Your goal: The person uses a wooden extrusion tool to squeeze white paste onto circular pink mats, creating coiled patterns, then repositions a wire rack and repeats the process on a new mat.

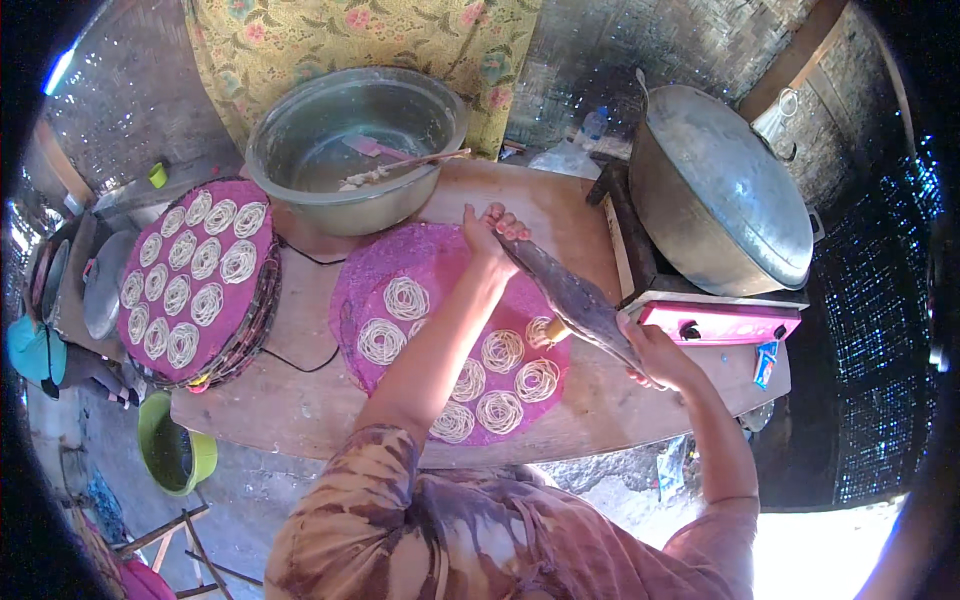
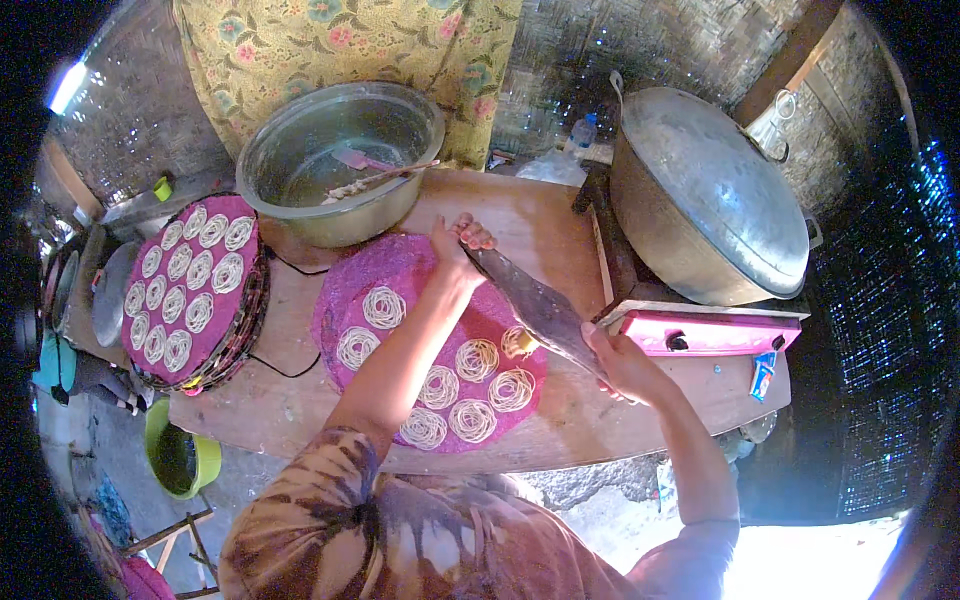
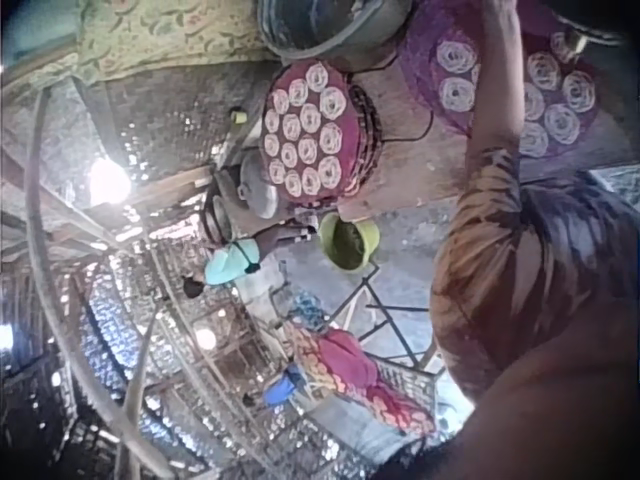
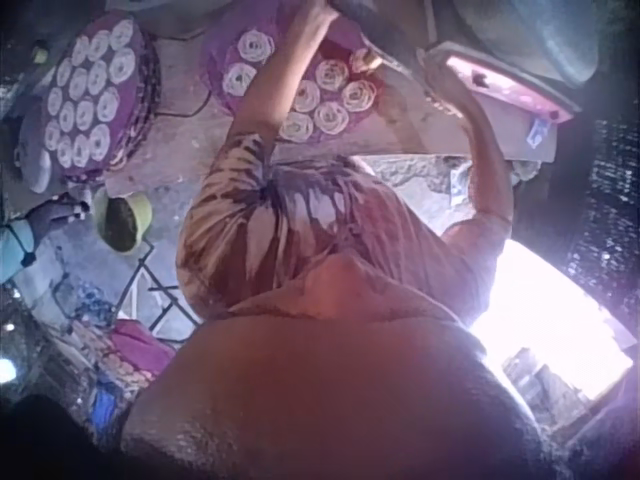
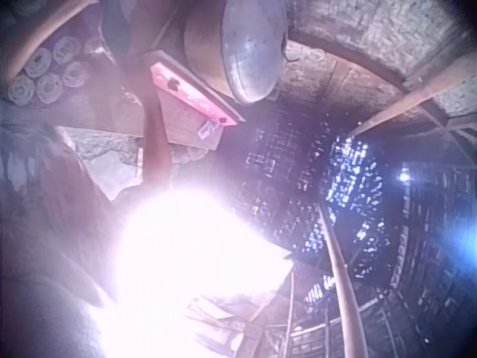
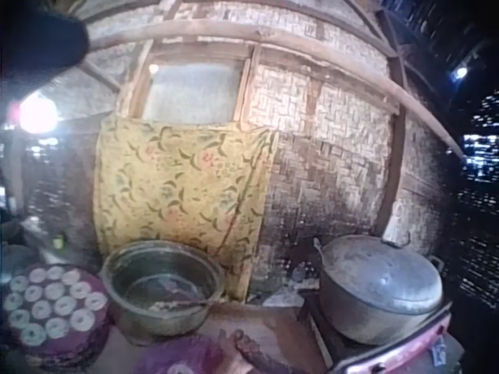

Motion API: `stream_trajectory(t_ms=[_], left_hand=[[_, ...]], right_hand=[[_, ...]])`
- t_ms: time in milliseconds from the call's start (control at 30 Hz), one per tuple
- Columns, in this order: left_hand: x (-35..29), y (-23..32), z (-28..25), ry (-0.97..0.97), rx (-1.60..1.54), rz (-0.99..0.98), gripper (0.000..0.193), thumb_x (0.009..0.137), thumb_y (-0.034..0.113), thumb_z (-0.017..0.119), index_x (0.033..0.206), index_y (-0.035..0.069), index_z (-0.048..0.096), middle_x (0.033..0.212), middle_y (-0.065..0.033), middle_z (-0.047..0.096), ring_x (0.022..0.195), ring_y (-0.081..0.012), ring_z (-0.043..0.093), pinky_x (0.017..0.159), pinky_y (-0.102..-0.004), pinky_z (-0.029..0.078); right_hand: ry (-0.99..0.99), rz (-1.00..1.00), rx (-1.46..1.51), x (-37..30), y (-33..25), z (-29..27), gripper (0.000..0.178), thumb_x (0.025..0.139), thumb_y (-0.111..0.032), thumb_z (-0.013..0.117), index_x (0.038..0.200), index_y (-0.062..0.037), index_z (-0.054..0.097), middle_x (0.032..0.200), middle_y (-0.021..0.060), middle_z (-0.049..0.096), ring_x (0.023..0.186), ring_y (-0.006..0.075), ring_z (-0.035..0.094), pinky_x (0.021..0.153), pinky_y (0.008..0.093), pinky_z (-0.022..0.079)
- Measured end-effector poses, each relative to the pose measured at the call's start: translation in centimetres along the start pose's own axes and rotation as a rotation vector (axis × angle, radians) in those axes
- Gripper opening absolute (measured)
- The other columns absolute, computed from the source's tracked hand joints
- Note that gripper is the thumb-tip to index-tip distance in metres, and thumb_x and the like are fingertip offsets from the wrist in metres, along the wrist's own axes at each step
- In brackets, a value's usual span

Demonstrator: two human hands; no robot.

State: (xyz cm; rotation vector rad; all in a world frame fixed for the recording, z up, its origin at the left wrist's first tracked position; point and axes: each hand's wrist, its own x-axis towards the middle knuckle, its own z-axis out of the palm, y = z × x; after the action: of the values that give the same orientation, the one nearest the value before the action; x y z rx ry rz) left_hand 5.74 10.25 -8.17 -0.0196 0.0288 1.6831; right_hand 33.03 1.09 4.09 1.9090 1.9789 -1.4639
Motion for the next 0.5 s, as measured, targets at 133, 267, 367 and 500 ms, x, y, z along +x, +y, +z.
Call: stream_trajectory(t_ms=[133, 267, 367, 500], left_hand=[[0.4, -0.9, 0.4, 0.021, -0.002, -0.004, 0.056, 0.092, 0.061, 0.019, 0.062, 0.017, 0.037, 0.043, 0.0042, 0.029, 0.036, -0.0119, 0.030, 0.045, -0.0302, 0.033], [0.5, 0.1, 2.0, 0.055, 0.087, 0.015, 0.056, 0.092, 0.061, 0.019, 0.059, 0.018, 0.034, 0.043, 0.0053, 0.027, 0.035, -0.0111, 0.029, 0.043, -0.0297, 0.031], [-0.4, 0.5, 1.6, 0.095, 0.087, 0.039, 0.058, 0.091, 0.062, 0.019, 0.057, 0.018, 0.033, 0.043, 0.0048, 0.027, 0.035, -0.0112, 0.029, 0.042, -0.0291, 0.030], [-0.9, -1.0, -0.4, 0.111, 0.004, 0.033, 0.058, 0.091, 0.062, 0.018, 0.057, 0.018, 0.034, 0.042, 0.0036, 0.029, 0.035, -0.0121, 0.029, 0.041, -0.0291, 0.029]], right_hand=[[0.079, -0.041, -0.067, 1.1, 0.9, -0.7, 0.071, 0.088, -0.068, 0.036, 0.083, -0.0026, 0.062, 0.052, 0.0038, 0.049, 0.044, 0.0130, 0.050, 0.040, 0.0285, 0.040], [0.103, -0.042, -0.010, 2.0, 1.5, 0.6, 0.070, 0.088, -0.067, 0.039, 0.092, -0.0015, 0.063, 0.053, 0.0034, 0.049, 0.046, 0.0125, 0.052, 0.040, 0.0278, 0.040], [0.064, -0.023, 0.037, 0.7, 0.5, 0.9, 0.069, 0.088, -0.066, 0.040, 0.095, -0.0015, 0.063, 0.054, 0.0036, 0.050, 0.045, 0.0124, 0.052, 0.041, 0.0278, 0.041], [0.056, 0.021, -0.084, 1.0, 1.2, -0.9, 0.069, 0.088, -0.066, 0.042, 0.090, -0.0008, 0.064, 0.056, 0.0053, 0.053, 0.049, 0.0159, 0.055, 0.047, 0.0297, 0.043]])
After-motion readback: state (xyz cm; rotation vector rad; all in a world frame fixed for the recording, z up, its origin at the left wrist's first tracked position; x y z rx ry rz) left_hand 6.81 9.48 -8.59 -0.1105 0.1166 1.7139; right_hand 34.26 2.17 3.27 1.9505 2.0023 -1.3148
